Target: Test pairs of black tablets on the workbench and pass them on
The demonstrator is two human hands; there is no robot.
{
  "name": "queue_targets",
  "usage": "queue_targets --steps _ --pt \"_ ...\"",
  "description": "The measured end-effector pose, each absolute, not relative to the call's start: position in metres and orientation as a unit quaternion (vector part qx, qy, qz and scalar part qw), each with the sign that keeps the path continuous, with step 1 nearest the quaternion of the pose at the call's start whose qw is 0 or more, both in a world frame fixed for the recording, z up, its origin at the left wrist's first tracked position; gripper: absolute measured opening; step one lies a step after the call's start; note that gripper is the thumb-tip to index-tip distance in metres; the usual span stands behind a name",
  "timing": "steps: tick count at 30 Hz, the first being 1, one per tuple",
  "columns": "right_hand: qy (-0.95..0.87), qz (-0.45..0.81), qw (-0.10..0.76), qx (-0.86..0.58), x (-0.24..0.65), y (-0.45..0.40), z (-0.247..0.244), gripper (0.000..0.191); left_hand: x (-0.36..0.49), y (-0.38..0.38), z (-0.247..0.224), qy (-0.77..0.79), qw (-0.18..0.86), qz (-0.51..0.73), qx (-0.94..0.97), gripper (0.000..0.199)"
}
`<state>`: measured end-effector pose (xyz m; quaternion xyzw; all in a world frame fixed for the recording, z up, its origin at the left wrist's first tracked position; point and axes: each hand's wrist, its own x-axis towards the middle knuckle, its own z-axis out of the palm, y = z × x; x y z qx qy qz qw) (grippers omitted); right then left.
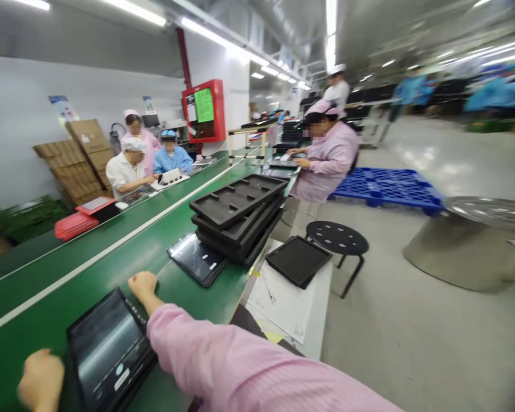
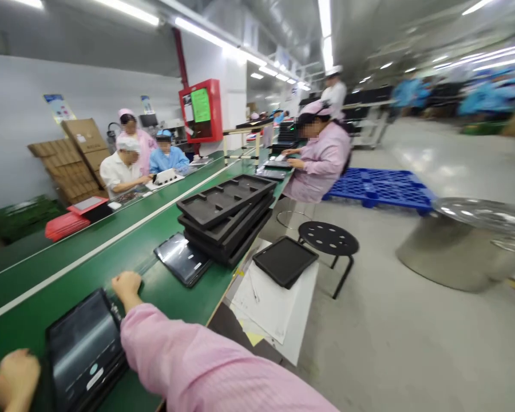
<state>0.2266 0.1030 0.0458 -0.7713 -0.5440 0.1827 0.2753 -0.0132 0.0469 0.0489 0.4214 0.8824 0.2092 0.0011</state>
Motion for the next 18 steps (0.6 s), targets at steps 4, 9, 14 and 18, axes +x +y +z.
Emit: queue_targets --steps 4,9,14,18 --pt "-0.572 0.175 0.231 -0.768 0.228 0.098 0.05 0.04 0.001 0.04 0.054 0.859 0.029 0.131 0.494 0.044" --pt "-0.627 0.162 0.188 -0.739 0.226 0.104 0.046 0.038 -0.001 0.043 0.045 0.848 0.036 0.135 0.512 0.051" --pt "-0.656 0.149 0.169 -0.72 0.225 0.106 0.041 0.038 -0.006 0.044 0.032 0.835 0.05 0.149 0.527 0.059" --pt "-0.66 0.141 0.173 -0.718 0.227 0.107 0.039 0.048 -0.007 0.044 0.029 0.824 0.053 0.18 0.535 0.055"
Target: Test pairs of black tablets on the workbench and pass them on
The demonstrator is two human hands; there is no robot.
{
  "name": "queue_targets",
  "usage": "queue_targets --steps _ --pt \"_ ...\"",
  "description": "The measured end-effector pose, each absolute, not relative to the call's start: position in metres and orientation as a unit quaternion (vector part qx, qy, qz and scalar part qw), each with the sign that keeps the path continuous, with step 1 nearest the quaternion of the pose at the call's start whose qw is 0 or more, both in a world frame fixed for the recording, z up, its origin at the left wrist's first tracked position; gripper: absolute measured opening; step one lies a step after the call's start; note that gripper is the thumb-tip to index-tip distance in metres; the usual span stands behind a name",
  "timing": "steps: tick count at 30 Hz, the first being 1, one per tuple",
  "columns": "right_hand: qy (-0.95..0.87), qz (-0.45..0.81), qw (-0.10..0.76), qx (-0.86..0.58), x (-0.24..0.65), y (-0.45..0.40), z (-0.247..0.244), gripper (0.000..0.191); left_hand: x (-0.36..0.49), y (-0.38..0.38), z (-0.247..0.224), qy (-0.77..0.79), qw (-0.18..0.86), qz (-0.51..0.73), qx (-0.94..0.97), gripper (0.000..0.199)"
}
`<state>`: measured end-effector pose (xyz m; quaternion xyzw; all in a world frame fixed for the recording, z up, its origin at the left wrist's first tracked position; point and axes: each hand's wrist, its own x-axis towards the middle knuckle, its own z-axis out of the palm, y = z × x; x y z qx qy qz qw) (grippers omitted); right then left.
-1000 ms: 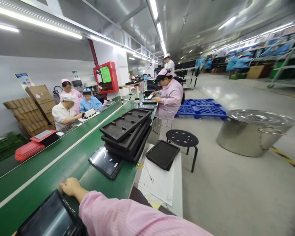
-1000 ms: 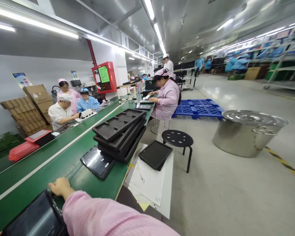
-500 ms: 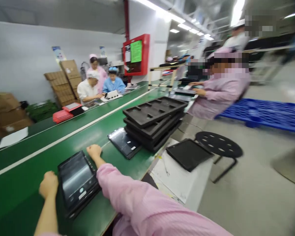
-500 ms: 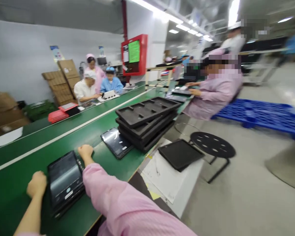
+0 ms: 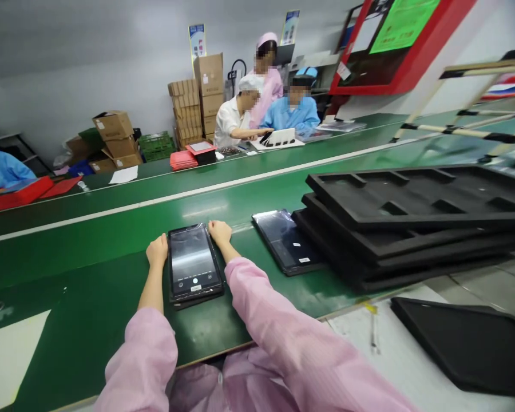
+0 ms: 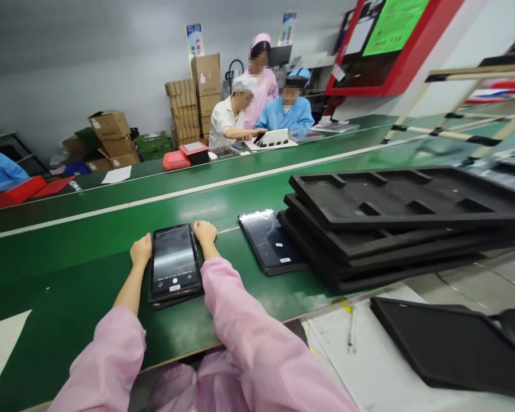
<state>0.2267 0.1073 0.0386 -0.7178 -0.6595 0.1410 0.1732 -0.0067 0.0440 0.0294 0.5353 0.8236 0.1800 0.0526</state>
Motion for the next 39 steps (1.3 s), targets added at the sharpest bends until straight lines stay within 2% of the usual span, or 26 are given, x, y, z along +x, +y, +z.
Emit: queue_targets --steps 6,9,14,21,25,28,29,30,32,35,39 --pt "-0.663 0.155 0.169 -0.713 0.229 0.115 0.036 0.062 -0.01 0.048 0.032 0.783 0.085 0.251 0.563 0.041" --pt "-0.679 0.161 0.164 -0.697 0.229 0.118 0.034 0.059 -0.015 0.051 0.034 0.776 0.128 0.273 0.554 0.046" --pt "-0.713 0.16 0.185 -0.657 0.229 0.114 0.033 0.052 -0.026 0.056 0.035 0.779 0.202 0.304 0.51 0.066" --pt "-0.759 0.215 0.246 -0.563 0.238 0.116 0.032 0.042 -0.025 0.059 0.031 0.744 0.253 0.393 0.478 0.06" --pt "-0.769 0.28 0.302 -0.489 0.243 0.111 0.03 0.051 -0.014 0.057 0.032 0.697 0.301 0.472 0.447 0.061" --pt "-0.758 0.326 0.344 -0.448 0.24 0.105 0.021 0.077 -0.006 0.053 0.034 0.652 0.344 0.532 0.417 0.064" --pt "-0.742 0.352 0.364 -0.439 0.239 0.104 0.016 0.089 -0.004 0.051 0.035 0.635 0.356 0.552 0.407 0.066" --pt "-0.67 0.423 0.431 -0.431 0.237 0.104 0.012 0.097 -0.002 0.05 0.036 0.619 0.364 0.572 0.396 0.069" --pt "-0.544 0.533 0.507 -0.403 0.233 0.108 0.003 0.104 0.0 0.05 0.037 0.591 0.371 0.609 0.376 0.075" --pt "-0.45 0.617 0.509 -0.397 0.228 0.115 -0.002 0.102 0.001 0.054 0.035 0.557 0.378 0.646 0.358 0.089" --pt "-0.406 0.627 0.525 -0.409 0.222 0.115 0.009 0.089 0.004 0.066 0.022 0.538 0.401 0.65 0.356 0.1"
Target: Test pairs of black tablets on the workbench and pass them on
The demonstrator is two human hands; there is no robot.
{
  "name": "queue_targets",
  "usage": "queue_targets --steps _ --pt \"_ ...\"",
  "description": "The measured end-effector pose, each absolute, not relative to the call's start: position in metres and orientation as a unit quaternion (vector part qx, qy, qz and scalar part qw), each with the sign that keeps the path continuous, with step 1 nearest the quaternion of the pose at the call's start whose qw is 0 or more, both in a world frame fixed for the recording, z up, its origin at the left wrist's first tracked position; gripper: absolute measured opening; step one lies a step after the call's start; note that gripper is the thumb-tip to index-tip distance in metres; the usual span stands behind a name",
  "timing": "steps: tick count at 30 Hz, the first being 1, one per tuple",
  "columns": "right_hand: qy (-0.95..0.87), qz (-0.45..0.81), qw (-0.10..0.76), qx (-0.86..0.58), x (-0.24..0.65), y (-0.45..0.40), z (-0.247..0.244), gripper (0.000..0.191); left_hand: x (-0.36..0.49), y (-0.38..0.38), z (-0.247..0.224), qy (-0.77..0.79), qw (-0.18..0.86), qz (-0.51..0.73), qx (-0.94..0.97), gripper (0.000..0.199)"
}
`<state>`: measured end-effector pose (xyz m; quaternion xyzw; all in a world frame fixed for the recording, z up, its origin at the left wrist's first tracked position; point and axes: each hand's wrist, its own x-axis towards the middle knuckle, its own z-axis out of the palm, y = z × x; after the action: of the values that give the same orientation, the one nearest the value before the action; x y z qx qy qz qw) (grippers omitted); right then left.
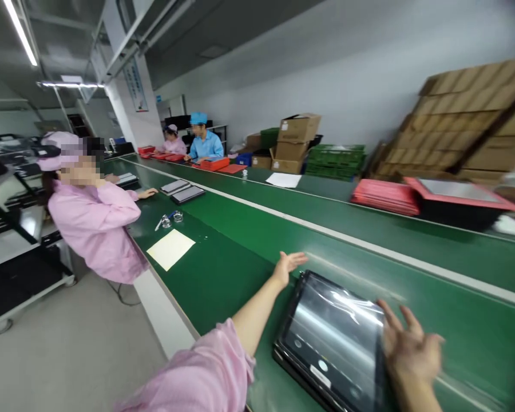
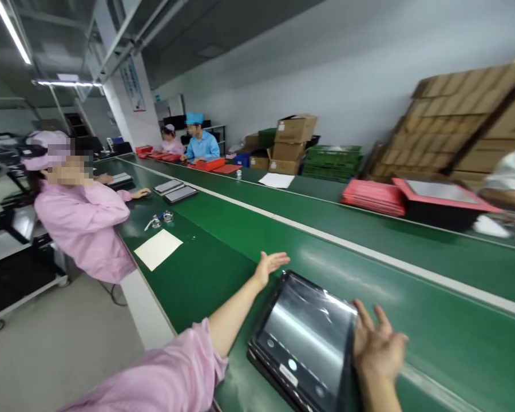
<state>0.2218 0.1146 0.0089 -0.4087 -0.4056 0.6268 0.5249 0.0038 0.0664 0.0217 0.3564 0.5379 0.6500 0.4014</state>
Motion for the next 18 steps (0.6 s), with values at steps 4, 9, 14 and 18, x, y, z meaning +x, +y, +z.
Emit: queue_targets --steps 4,9,14,18 --pt "-0.414 0.624 0.519 -0.411 0.217 0.105 0.027 0.082 0.015 0.085 0.005 0.529 0.426 0.634 0.37 0.101" --pt "-0.398 0.644 0.529 -0.383 0.211 0.103 0.042 0.072 0.021 0.103 -0.01 0.511 0.408 0.645 0.395 0.101" --pt "-0.363 0.674 0.514 -0.386 0.203 0.115 0.046 0.073 0.014 0.108 -0.012 0.489 0.417 0.688 0.337 0.107" --pt "-0.382 0.669 0.501 -0.395 0.202 0.127 0.036 0.075 0.009 0.11 -0.012 0.479 0.439 0.691 0.316 0.104"
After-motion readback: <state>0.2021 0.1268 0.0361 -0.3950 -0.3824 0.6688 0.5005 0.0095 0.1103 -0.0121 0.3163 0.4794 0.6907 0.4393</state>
